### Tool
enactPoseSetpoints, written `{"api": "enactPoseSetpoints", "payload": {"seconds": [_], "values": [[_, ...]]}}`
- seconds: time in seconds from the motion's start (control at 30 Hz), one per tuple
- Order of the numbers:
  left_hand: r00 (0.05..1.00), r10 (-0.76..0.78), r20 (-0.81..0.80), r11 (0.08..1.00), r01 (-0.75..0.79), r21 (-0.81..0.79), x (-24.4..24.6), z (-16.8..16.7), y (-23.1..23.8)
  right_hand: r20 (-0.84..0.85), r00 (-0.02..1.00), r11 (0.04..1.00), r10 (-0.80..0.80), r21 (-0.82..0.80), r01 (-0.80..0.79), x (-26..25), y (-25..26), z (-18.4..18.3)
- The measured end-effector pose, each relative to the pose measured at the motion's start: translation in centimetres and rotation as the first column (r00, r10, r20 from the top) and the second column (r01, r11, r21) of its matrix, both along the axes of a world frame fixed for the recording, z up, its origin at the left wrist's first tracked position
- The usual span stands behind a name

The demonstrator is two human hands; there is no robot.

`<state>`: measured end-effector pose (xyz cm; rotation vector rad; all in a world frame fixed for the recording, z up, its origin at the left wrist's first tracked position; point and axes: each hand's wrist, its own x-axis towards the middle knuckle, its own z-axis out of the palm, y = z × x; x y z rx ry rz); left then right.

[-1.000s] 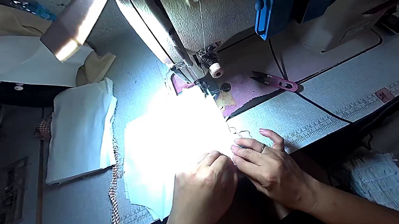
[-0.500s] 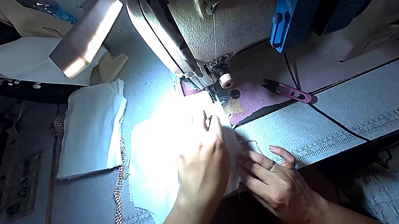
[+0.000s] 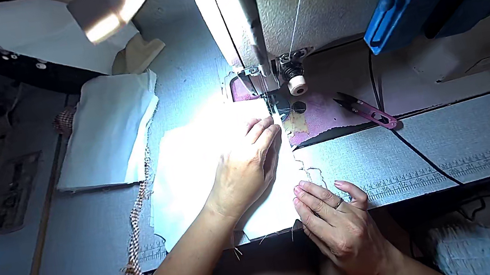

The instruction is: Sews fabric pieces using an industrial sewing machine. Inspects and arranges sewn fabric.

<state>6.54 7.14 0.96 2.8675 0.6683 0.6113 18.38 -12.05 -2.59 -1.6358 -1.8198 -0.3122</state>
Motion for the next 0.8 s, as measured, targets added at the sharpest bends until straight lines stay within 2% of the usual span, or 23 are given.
{"api": "enactPoseSetpoints", "payload": {"seconds": [0.17,0.5,0.67,0.8], "values": [[0.999,-0.038,-0.007,0.999,0.038,-0.005,-0.2,0.1,0.2,0.016,0.999,0.999,0.030,-0.018,-0.029,0.2,0.0,0.4],[0.996,-0.049,0.080,0.999,0.050,-0.004,-0.1,-0.1,0.4,-0.007,0.999,0.998,0.045,-0.034,-0.045,0.3,0.3,0.7],[0.989,-0.073,0.127,0.997,0.072,0.014,0.1,-0.2,1.4,-0.042,0.998,0.997,0.051,-0.060,-0.053,0.4,1.3,1.2],[0.991,-0.084,0.106,0.996,0.086,-0.012,0.4,-0.1,2.8,-0.054,0.996,0.994,0.071,-0.078,-0.075,0.9,2.4,1.5]]}}
